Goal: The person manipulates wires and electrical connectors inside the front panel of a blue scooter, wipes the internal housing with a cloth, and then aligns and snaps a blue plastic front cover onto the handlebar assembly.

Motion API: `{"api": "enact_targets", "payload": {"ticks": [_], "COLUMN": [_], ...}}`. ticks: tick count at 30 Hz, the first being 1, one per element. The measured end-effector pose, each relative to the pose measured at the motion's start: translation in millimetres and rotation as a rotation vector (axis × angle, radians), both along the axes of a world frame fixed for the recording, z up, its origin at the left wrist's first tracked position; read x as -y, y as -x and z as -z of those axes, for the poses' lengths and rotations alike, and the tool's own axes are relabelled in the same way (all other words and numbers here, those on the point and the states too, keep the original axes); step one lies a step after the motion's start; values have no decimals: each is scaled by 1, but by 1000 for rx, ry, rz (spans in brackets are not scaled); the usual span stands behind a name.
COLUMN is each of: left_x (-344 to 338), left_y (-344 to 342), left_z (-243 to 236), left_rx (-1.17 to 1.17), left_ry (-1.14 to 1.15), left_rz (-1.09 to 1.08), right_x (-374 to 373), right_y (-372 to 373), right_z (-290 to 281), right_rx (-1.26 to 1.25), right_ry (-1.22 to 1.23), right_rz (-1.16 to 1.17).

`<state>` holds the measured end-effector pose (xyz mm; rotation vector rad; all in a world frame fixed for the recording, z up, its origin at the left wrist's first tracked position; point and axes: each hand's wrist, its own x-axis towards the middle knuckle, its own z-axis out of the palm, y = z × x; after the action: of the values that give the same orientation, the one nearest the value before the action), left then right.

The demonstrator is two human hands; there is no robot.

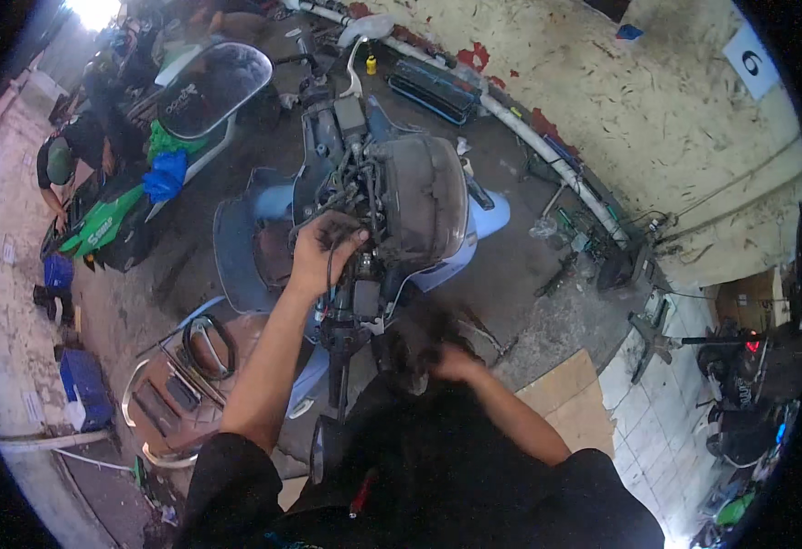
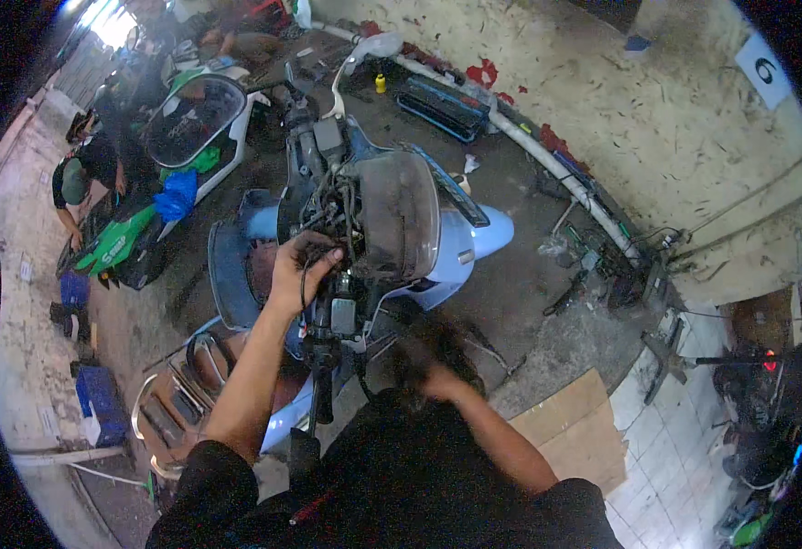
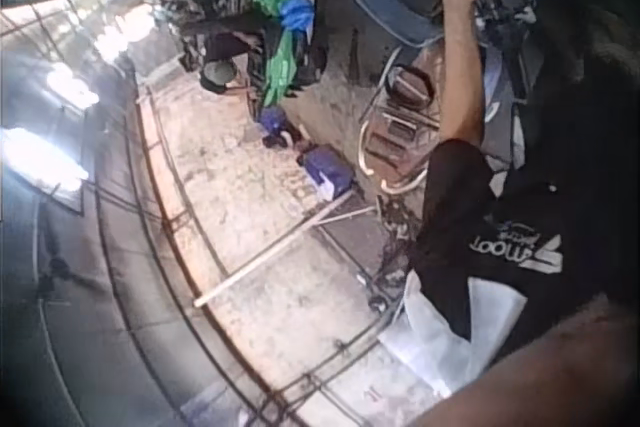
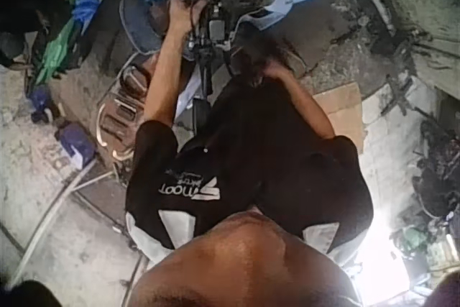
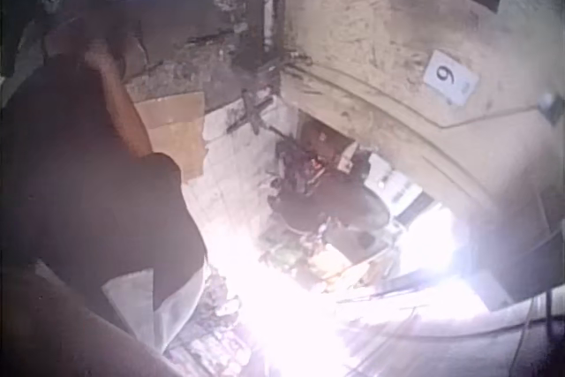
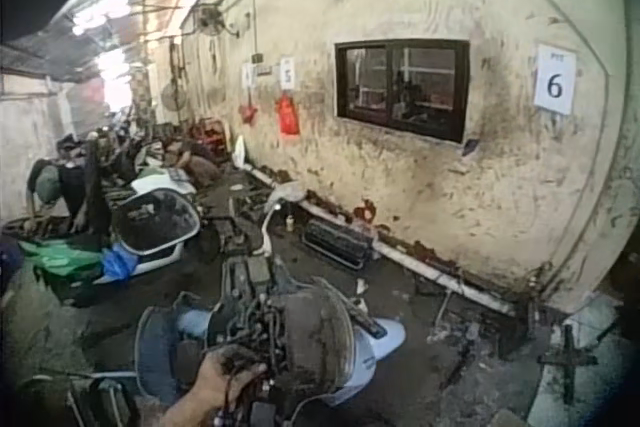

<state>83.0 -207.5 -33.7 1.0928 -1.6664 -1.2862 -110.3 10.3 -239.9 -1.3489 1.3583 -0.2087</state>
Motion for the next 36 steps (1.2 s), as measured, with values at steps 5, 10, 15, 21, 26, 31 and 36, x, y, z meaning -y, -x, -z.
{"api": "enact_targets", "payload": {"ticks": [5, 10, 15, 21, 26, 31, 36], "left_x": [-12, -26, -27, -80, -161, -254, -259], "left_y": [0, 2, -24, -49, -56, -6, 27], "left_z": [-16, -37, -52, -107, -138, -145, -119], "left_rx": [140, 279, 336, 459, 341, 313, 79], "left_ry": [49, -17, -38, -74, -85, 5, -507], "left_rz": [16, 61, 9, -355, -560, -838, -276], "right_x": [-40, -53, 26, 91, 90, 94, 109], "right_y": [-26, 14, 24, -33, -55, -33, -31], "right_z": [6, 9, -19, -38, 13, -30, -83], "right_rx": [29, 162, 418, 785, 1540, 892, 780], "right_ry": [-220, -133, -22, -98, -587, -376, -313], "right_rz": [-570, -536, -37, 151, 505, 336, 415]}}
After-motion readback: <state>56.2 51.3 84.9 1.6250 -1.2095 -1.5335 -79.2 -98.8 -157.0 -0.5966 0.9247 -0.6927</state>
